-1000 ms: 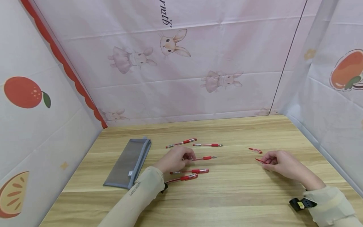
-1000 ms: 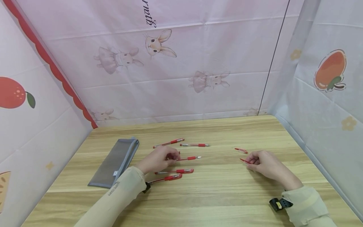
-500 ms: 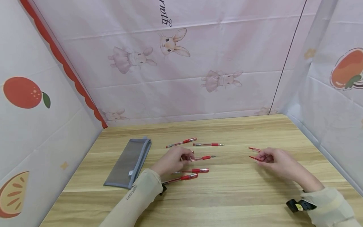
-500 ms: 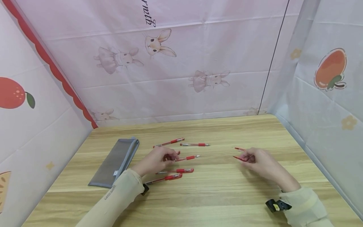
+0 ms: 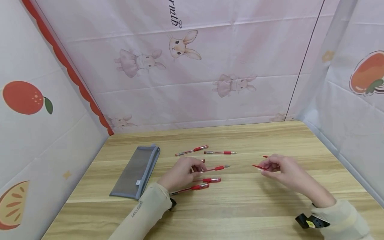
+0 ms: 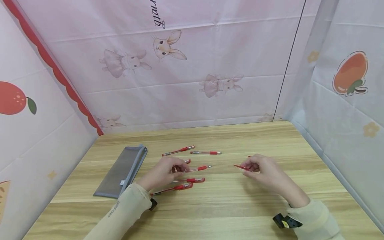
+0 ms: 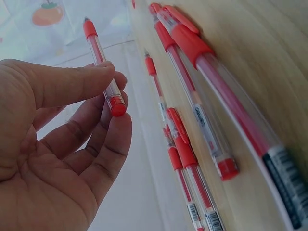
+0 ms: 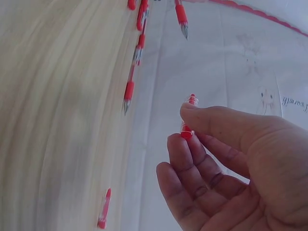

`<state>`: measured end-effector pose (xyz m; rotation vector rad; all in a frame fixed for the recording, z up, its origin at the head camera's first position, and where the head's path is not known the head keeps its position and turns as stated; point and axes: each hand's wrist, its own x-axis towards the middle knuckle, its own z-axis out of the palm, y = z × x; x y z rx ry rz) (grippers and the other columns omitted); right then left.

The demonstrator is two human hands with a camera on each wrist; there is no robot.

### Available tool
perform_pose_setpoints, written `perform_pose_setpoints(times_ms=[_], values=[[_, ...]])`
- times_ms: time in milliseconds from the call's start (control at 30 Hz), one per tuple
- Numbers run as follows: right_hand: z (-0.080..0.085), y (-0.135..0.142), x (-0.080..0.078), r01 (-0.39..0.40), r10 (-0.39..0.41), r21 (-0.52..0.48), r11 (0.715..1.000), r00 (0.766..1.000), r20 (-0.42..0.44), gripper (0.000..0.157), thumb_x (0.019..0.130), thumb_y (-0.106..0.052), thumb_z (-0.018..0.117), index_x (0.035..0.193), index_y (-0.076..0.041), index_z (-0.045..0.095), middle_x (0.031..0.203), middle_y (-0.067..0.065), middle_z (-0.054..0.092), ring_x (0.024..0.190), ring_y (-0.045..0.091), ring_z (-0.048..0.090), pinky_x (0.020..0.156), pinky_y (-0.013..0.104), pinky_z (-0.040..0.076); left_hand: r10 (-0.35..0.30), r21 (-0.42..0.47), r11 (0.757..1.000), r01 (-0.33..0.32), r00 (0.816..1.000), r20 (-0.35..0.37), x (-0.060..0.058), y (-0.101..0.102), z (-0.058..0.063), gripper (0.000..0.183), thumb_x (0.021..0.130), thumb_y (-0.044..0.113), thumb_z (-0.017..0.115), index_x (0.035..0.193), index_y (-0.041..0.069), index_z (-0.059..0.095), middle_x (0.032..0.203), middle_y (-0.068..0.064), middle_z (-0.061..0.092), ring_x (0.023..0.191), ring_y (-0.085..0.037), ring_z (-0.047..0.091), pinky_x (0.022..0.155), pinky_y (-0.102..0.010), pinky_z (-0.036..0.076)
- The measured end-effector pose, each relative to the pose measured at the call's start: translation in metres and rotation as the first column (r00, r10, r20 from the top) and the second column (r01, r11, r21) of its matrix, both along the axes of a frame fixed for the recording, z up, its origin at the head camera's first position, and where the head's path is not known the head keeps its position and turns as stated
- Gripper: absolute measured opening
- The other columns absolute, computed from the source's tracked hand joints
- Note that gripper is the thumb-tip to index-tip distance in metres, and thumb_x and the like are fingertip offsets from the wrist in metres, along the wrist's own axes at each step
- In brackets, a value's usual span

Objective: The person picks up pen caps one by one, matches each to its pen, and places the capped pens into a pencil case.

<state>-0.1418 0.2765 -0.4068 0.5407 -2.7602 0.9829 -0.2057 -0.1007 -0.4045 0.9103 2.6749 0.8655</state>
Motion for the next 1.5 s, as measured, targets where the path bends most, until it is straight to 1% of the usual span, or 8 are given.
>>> perform_pose_setpoints(times_ms=[233,367,533,767,900,1000,1167,1500], values=[[0.003,-0.014,0.001,-0.059,0.059,-0.033,0.998,0.998,-0.003,0.015,0.091,-0.011,0.085,0.105,-0.012,0.079,0.096,-0.007,0.073,0.082,-0.003,0.064,0.073,0.023,0.060,-0.029,0.027,0.999,0.029,1.000,-0.007,0.003,0.003,0.001,0.016,0.101,0.006,0.073,0.113,0.014,0.081,0.102,-0.001,0.077,0.088,-0.007,0.064,0.082,-0.024,0.056],[0.003,-0.019,0.001,-0.073,0.073,-0.027,0.997,0.997,-0.006,0.014,0.092,-0.011,0.085,0.104,-0.013,0.079,0.096,-0.008,0.072,0.082,-0.004,0.064,0.074,0.023,0.060,-0.036,0.027,0.999,0.036,0.999,-0.015,0.004,0.005,0.001,0.016,0.100,0.006,0.074,0.112,0.015,0.081,0.101,-0.001,0.077,0.086,-0.007,0.064,0.080,-0.023,0.056],[0.003,-0.024,0.001,-0.088,0.088,-0.029,0.996,0.996,-0.019,0.013,0.092,-0.011,0.084,0.104,-0.014,0.079,0.097,-0.008,0.074,0.083,-0.004,0.064,0.074,0.023,0.060,-0.046,0.029,0.999,0.046,0.999,-0.019,0.005,0.006,0.001,0.017,0.098,0.005,0.076,0.110,0.015,0.082,0.097,0.005,0.076,0.085,-0.005,0.064,0.079,-0.022,0.056],[0.003,-0.030,0.000,-0.097,0.097,-0.040,0.994,0.995,-0.013,0.013,0.092,-0.012,0.085,0.105,-0.013,0.079,0.100,-0.006,0.074,0.083,-0.003,0.065,0.074,0.022,0.059,-0.071,0.037,0.997,0.072,0.997,-0.040,0.008,0.007,0.003,0.019,0.098,0.002,0.076,0.111,0.014,0.081,0.100,0.001,0.078,0.085,-0.002,0.063,0.080,-0.020,0.056],[0.004,-0.034,0.000,-0.096,0.096,-0.033,0.995,0.995,-0.019,0.013,0.092,-0.013,0.085,0.104,-0.014,0.080,0.099,-0.007,0.074,0.083,-0.003,0.065,0.074,0.023,0.060,-0.076,0.038,0.996,0.078,0.996,-0.048,0.009,0.007,0.002,0.018,0.098,0.003,0.076,0.110,0.015,0.081,0.096,0.008,0.076,0.085,-0.001,0.063,0.079,-0.020,0.056],[0.005,-0.036,0.000,-0.096,0.096,-0.017,0.995,0.995,-0.022,0.014,0.092,-0.014,0.086,0.105,-0.015,0.080,0.099,-0.008,0.074,0.083,-0.003,0.064,0.075,0.024,0.060,-0.081,0.043,0.996,0.083,0.996,-0.046,0.009,0.007,0.001,0.017,0.098,0.004,0.077,0.109,0.016,0.081,0.095,0.010,0.075,0.084,-0.001,0.063,0.078,-0.020,0.056],[0.005,-0.038,0.000,-0.096,0.096,-0.004,0.995,0.995,-0.028,0.014,0.092,-0.013,0.086,0.104,-0.016,0.080,0.098,-0.009,0.074,0.083,-0.003,0.064,0.075,0.023,0.060,-0.081,0.044,0.996,0.082,0.996,-0.034,0.009,0.008,0.000,0.016,0.099,0.006,0.076,0.109,0.018,0.081,0.096,0.011,0.074,0.085,0.000,0.063,0.078,-0.020,0.056],[0.006,-0.043,0.000,-0.108,0.109,0.015,0.994,0.993,-0.045,0.015,0.090,-0.014,0.088,0.103,-0.017,0.081,0.095,-0.011,0.073,0.082,-0.003,0.064,0.075,0.024,0.060,-0.074,0.034,0.997,0.075,0.997,-0.015,0.010,0.009,0.002,0.018,0.098,0.005,0.076,0.110,0.018,0.081,0.097,0.011,0.074,0.085,-0.002,0.063,0.079,-0.020,0.056]])
